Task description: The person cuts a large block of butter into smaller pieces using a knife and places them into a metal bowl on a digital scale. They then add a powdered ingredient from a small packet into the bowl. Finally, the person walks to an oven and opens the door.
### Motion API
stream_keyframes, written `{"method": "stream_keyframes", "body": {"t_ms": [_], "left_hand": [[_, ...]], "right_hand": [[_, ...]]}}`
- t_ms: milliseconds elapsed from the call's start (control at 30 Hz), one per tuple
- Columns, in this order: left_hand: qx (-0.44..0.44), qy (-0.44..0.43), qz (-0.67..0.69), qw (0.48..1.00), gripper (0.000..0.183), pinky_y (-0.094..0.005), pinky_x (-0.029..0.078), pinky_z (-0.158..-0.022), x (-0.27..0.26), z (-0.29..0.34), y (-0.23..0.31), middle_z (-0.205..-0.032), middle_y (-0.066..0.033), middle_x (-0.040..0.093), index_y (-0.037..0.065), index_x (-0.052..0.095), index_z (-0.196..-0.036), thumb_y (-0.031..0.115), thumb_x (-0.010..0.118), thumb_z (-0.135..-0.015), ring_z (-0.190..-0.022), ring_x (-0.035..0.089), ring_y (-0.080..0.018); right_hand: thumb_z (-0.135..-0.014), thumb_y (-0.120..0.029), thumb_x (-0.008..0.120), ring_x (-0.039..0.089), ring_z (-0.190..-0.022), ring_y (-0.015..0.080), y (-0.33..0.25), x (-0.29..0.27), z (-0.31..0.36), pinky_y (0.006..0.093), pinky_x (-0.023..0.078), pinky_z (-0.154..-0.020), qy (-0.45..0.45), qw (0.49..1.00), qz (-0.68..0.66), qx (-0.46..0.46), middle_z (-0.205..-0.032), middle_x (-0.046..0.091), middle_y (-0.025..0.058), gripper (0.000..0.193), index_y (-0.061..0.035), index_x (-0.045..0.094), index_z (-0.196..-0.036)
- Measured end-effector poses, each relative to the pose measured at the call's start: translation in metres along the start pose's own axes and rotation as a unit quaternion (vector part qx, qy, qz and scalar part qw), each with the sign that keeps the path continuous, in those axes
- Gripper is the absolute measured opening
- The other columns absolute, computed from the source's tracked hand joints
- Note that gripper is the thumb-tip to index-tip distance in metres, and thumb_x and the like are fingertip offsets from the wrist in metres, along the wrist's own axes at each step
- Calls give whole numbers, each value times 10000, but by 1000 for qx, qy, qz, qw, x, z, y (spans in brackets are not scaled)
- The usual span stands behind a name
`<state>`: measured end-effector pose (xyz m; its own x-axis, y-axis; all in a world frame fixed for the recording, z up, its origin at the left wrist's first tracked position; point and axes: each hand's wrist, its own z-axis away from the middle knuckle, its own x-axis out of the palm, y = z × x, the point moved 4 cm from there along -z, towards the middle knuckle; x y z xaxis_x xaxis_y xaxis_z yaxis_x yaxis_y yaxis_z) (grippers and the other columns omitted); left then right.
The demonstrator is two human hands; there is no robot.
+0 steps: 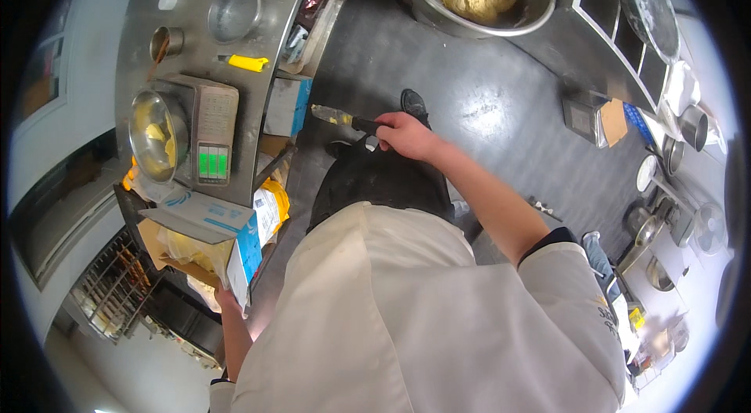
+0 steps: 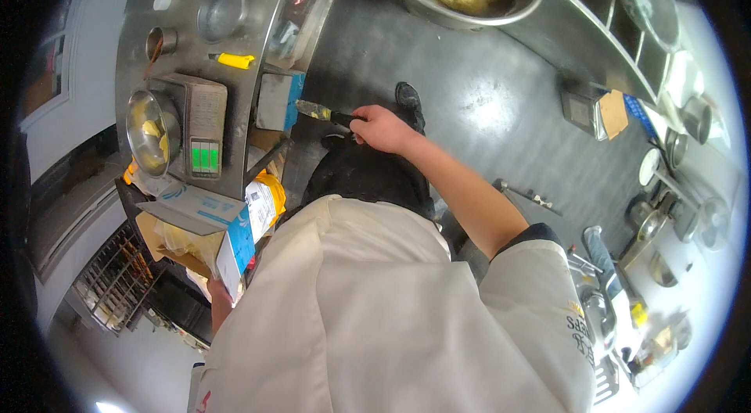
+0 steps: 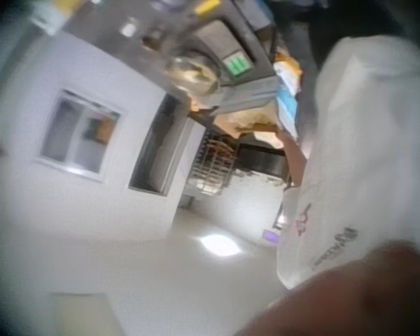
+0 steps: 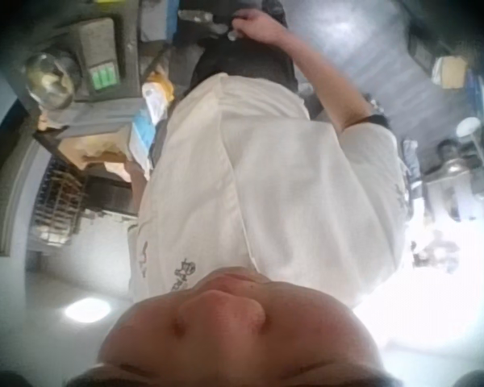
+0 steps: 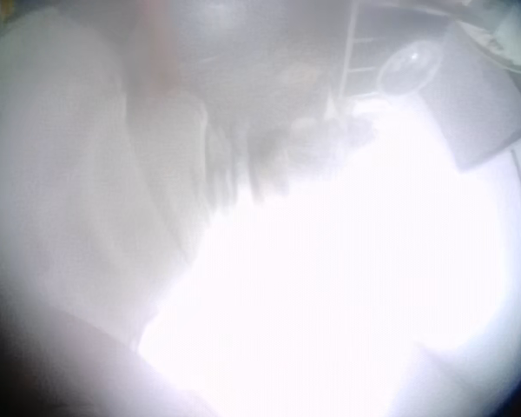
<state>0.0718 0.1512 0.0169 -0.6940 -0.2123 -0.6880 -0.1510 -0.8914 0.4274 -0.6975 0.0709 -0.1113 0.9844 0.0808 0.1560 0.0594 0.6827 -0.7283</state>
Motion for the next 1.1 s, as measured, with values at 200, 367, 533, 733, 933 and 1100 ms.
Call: {"method": "stream_keyframes", "body": {"t_ms": [200,367,533,733,933,1100], "left_hand": [[36,44,-3,998,675,-484,572,-1042,-9,8,-14,-1435,-166,671,87,516,-1592,414,689,-1028,-1231,698,-342],[-5,92,2,996,713,-435,571,-1013,-23,19,-22,-1457,-136,669,139,444,-1645,327,731,-1020,-1225,699,-292],[-12,123,92,988,615,-295,465,-717,-43,27,-51,-1085,9,685,188,524,-1569,342,766,-1024,-891,616,-140],[58,5,110,992,613,-306,492,-833,-50,9,-28,-1406,-3,680,183,462,-1648,256,692,-1085,-1209,647,-137],[114,78,121,983,671,-382,482,-1108,-50,38,-45,-1564,-83,568,111,456,-1654,134,729,-1041,-1385,573,-226],[457,39,-276,845,883,-522,396,-1265,-43,116,39,-1592,-150,565,178,526,-1618,246,897,-820,-1477,521,-406]], "right_hand": [[-1024,-253,633,561,-686,104,2,53,-63,333,469,-602,-95,991,-75,62,-854,691,-7,188,-82,704,-1051],[-1064,-311,650,514,-643,90,29,134,-168,305,439,-567,-124,980,-93,123,-886,660,-38,179,-152,681,-1140],[-1067,-324,661,532,-643,105,50,221,-275,300,453,-566,-97,977,-110,155,-886,668,-25,184,-158,689,-1143],[-1048,-327,716,674,-977,190,77,273,-374,384,562,-791,-84,979,138,127,-1149,739,36,313,-161,734,-1313],[-1035,-257,699,606,-739,170,39,278,-215,363,496,-705,-155,970,169,75,-791,687,22,248,-79,728,-865],[-1100,-273,695,691,-1056,168,-55,319,-96,334,564,-916,-206,946,250,4,-1220,731,72,419,-35,635,-1439]]}}
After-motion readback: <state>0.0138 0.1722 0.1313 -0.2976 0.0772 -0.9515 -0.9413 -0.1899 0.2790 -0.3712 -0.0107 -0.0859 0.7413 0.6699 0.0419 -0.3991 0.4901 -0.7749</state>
